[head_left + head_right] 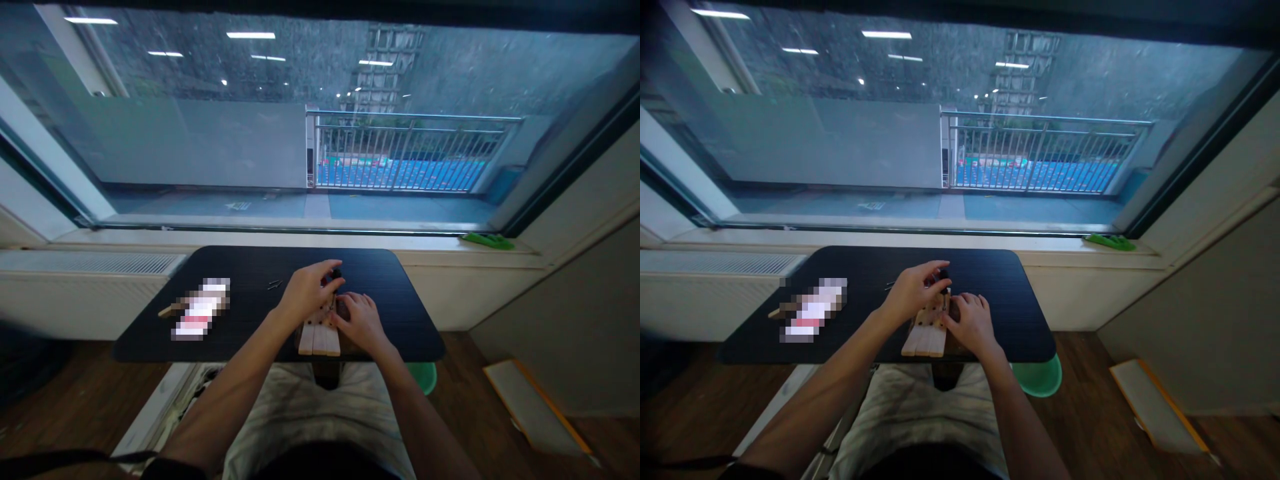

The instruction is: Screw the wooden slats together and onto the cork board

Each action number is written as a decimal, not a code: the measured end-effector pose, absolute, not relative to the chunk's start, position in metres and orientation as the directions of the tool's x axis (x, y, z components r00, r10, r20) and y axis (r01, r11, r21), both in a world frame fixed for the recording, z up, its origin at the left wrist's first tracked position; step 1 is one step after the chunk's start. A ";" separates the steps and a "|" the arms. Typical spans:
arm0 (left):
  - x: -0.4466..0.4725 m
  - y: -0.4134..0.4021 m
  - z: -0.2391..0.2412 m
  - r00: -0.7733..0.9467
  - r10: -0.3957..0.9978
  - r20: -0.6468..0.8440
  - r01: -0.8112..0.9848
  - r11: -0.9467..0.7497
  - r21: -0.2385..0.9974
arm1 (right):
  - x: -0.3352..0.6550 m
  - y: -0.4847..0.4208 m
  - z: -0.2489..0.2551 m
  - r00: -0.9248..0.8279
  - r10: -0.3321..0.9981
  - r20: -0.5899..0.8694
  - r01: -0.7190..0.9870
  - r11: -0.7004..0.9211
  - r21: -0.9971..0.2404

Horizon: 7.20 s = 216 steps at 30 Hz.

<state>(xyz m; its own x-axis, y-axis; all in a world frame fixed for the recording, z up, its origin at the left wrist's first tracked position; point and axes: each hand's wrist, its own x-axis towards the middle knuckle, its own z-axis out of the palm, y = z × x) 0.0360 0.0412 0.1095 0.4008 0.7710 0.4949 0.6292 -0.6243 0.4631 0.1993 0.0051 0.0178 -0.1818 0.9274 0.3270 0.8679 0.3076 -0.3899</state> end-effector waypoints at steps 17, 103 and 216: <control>0.036 0.043 0.105 0.399 0.738 0.544 0.569 -0.664 0.484 | 0.199 0.004 0.021 -0.171 0.928 0.330 0.858 0.305 -0.413; 0.033 0.043 0.108 0.446 0.707 0.549 0.511 -0.705 0.492 | 0.201 0.005 0.018 -0.176 0.915 0.362 0.858 0.323 -0.400; 0.029 0.037 0.108 0.454 0.731 0.510 0.494 -0.683 0.539 | 0.200 0.005 0.017 -0.174 0.906 0.385 0.847 0.337 -0.412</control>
